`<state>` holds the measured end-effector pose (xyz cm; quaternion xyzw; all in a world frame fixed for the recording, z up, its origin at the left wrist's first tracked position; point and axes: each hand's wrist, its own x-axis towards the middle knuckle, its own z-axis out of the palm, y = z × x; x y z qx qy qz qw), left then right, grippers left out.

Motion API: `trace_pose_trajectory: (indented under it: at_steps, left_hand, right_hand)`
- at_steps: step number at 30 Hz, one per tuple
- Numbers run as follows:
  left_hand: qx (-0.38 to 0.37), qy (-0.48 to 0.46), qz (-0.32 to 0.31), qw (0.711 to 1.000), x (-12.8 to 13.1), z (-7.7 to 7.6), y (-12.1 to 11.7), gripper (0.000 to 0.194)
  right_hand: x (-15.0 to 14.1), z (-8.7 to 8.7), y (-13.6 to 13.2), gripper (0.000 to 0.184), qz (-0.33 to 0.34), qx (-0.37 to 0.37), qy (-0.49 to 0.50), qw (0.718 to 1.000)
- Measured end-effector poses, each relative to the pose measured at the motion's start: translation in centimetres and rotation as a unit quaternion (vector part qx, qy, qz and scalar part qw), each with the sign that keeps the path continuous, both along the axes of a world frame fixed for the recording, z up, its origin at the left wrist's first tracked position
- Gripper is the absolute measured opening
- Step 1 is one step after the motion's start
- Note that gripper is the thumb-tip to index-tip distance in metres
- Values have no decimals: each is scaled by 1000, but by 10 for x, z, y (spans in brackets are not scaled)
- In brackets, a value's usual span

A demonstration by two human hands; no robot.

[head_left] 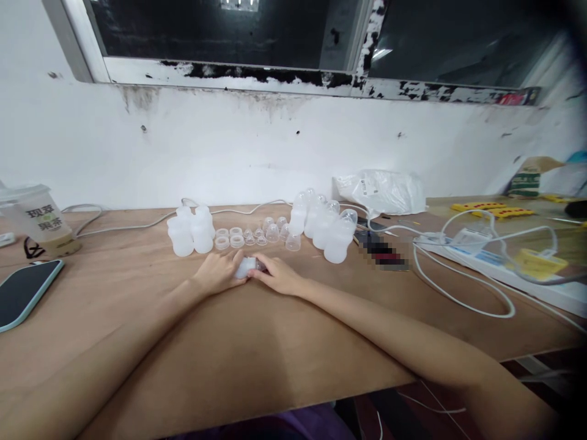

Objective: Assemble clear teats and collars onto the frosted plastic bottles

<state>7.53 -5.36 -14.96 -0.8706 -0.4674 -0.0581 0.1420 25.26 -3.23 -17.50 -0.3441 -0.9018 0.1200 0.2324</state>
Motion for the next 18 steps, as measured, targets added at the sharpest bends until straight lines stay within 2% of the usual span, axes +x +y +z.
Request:
trace_pose_trajectory:
  at_steps: [3,10,13,16,18]
  left_hand:
    - [-9,16,-5,1000,1,2,0,40]
    - [-28,34,-5,999,2,8,-1,46]
    - [-60,27,3,998,-2,14,0,46]
    - [-163,15,-12,986,-8,22,3,47]
    - [-190,4,-20,982,-10,23,3,50]
  right_hand:
    - [1,0,0,36,27,-20,31,999]
    - [2,3,-1,38,64,19,23,998]
    - [4,4,0,40,96,100,6,990]
    - [6,4,3,32,147,211,-42,965]
    - [6,4,4,28,155,239,-47,957]
